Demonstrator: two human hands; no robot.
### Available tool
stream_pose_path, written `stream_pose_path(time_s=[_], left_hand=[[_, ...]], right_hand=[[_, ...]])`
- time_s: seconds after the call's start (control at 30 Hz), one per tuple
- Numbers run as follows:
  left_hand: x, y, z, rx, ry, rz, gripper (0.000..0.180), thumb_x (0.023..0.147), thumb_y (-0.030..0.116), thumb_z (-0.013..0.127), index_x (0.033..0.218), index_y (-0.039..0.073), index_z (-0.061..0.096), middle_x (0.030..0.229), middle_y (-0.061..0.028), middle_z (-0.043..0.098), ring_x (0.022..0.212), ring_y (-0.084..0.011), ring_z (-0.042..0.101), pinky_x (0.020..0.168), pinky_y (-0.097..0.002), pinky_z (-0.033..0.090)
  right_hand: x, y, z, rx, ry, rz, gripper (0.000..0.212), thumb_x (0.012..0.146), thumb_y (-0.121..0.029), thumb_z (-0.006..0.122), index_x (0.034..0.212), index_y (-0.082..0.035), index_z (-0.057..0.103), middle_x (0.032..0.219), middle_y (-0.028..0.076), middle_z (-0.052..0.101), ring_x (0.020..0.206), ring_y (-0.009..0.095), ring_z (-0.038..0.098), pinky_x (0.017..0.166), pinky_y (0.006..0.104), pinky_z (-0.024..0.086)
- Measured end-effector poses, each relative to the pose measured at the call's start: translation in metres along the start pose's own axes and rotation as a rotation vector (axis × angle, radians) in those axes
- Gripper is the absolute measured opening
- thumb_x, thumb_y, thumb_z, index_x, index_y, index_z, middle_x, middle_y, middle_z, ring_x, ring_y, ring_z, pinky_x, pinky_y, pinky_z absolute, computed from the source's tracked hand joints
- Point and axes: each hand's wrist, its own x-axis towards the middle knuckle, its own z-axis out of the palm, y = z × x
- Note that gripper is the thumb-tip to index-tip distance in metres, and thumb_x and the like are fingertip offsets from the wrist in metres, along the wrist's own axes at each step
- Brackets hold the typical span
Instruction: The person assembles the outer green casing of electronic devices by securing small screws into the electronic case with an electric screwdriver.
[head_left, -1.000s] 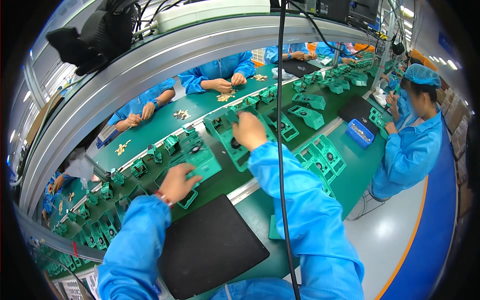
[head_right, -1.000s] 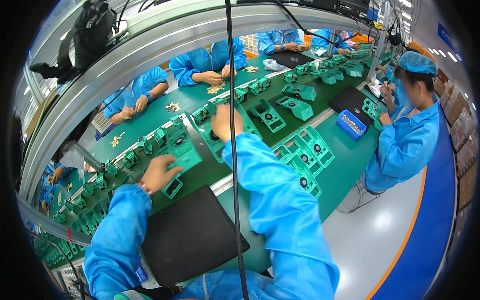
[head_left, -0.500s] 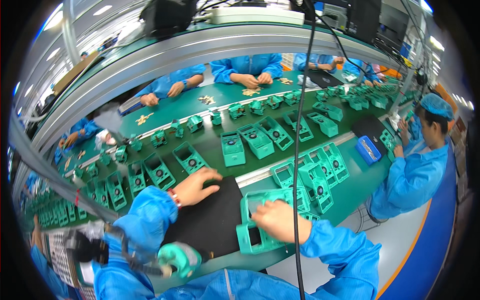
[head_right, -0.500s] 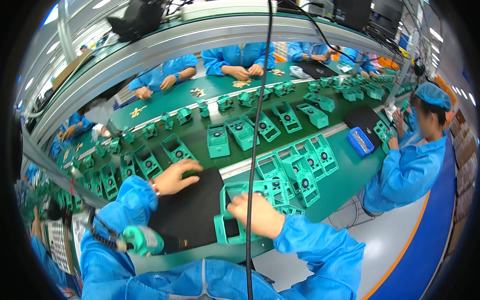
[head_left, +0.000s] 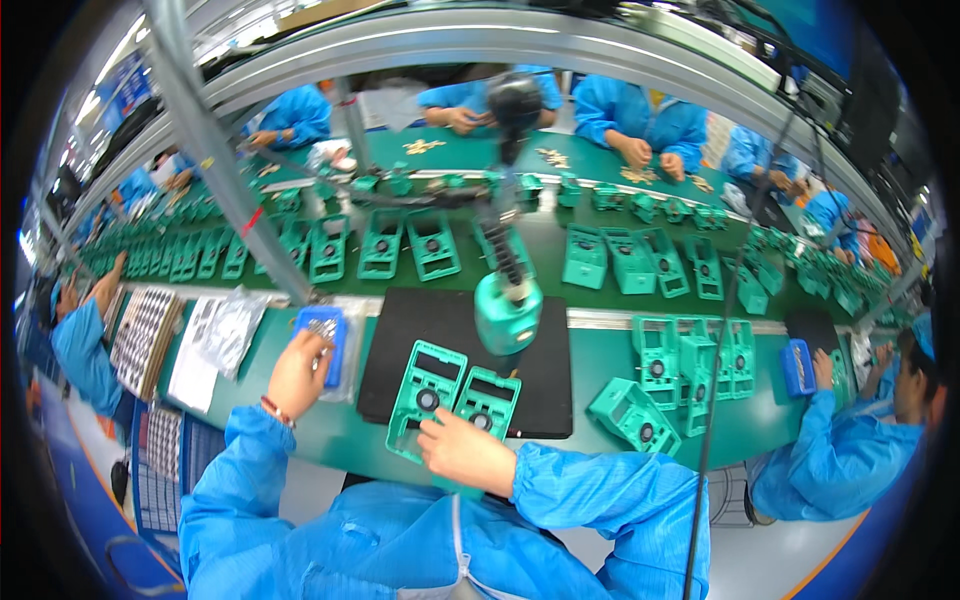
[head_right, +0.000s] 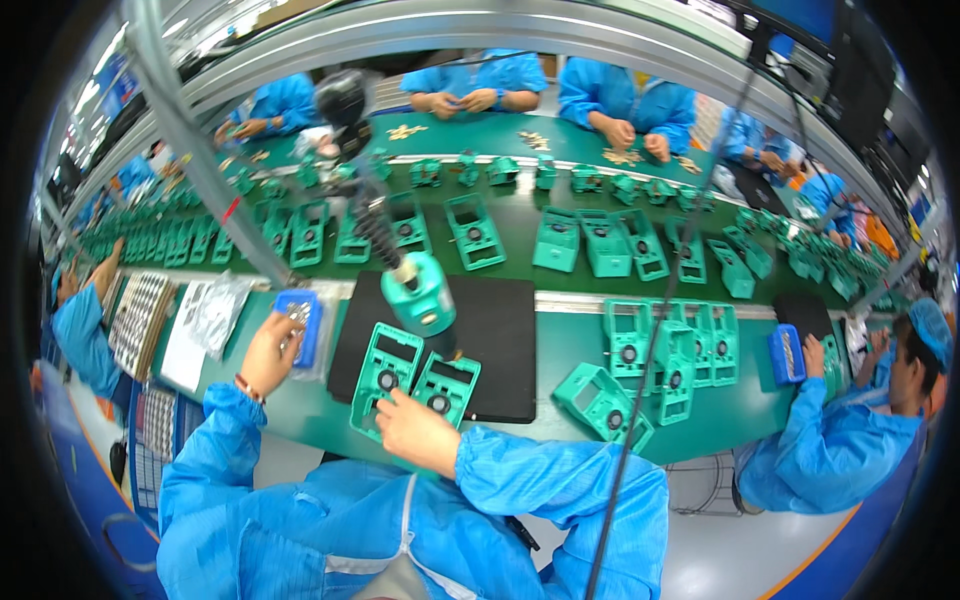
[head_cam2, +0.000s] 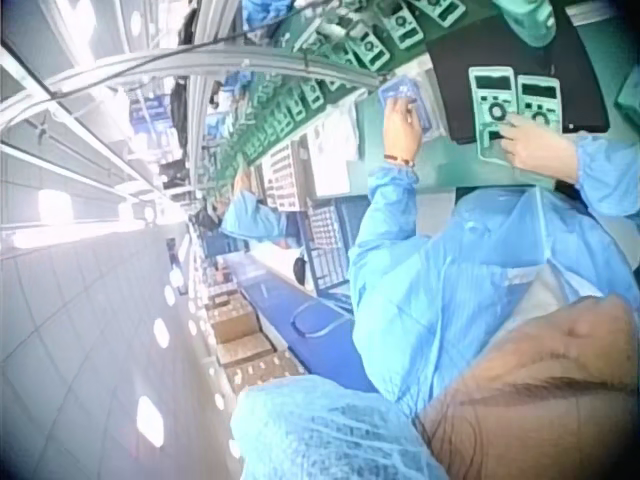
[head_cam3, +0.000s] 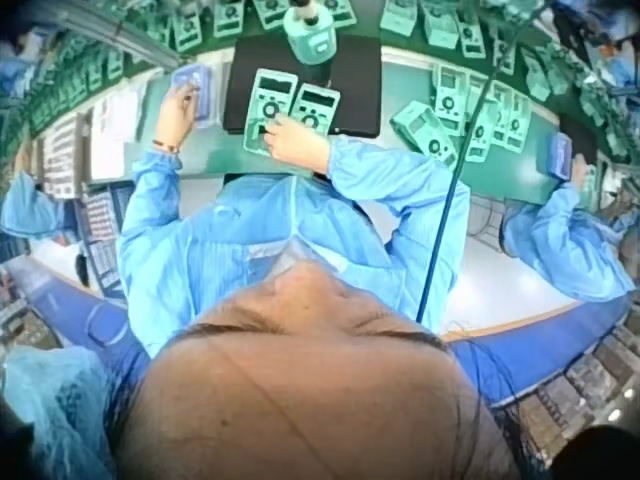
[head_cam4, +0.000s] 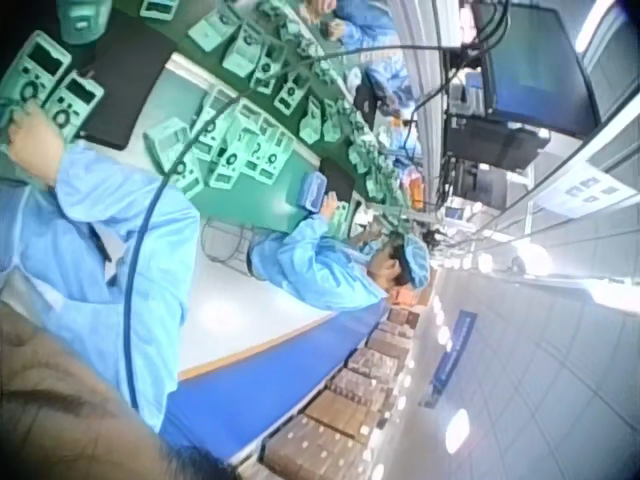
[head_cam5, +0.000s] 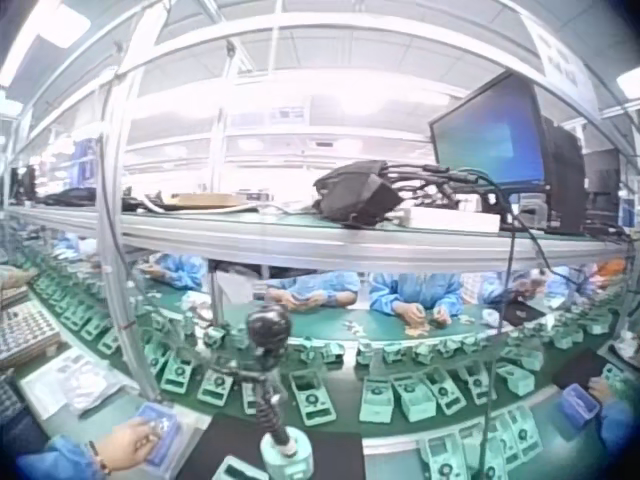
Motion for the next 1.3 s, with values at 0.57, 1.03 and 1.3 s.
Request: stream_pose_path(time_s=[0.57,1.03,1.3], left_hand=[[0.018,-0.101,0.021,0.378,-0.335,-0.056,0.009,0.081,0.018,0.073,0.084,0.01,0.073,0.089,-0.0121,0.068,0.085,-0.0339,0.066,0.077,-0.0457,0.051],[-0.006,-0.025,0.013,-0.339,-0.037,0.137,0.008,0.087,0.007,0.068,0.093,0.002,0.069,0.085,-0.0135,0.062,0.081,-0.0317,0.064,0.072,-0.0406,0.05],[-0.042,0.031,0.049,-0.924,-0.165,0.064,0.013,0.083,0.003,0.076,0.096,0.001,0.074,0.087,-0.0084,0.065,0.081,-0.0194,0.063,0.07,-0.0307,0.05]], right_hand=[[0.011,-0.015,-0.027,0.276,0.189,0.023,0.017,0.079,-0.014,0.064,0.094,-0.007,0.069,0.1,0.008,0.067,0.103,0.021,0.062,0.095,0.0384,0.049],[0.027,0.002,-0.112,1.19,1.061,1.042,0.1,0.078,-0.053,0.081,0.143,0.006,0.035,0.109,0.02,0.065,0.097,0.026,0.067,0.081,0.0366,0.055],[0.076,0.017,-0.091,1.312,1.261,0.891,0.067,0.083,-0.037,0.079,0.128,-0.001,0.046,0.078,0.01,0.059,0.066,0.016,0.055,0.061,0.0308,0.047]])
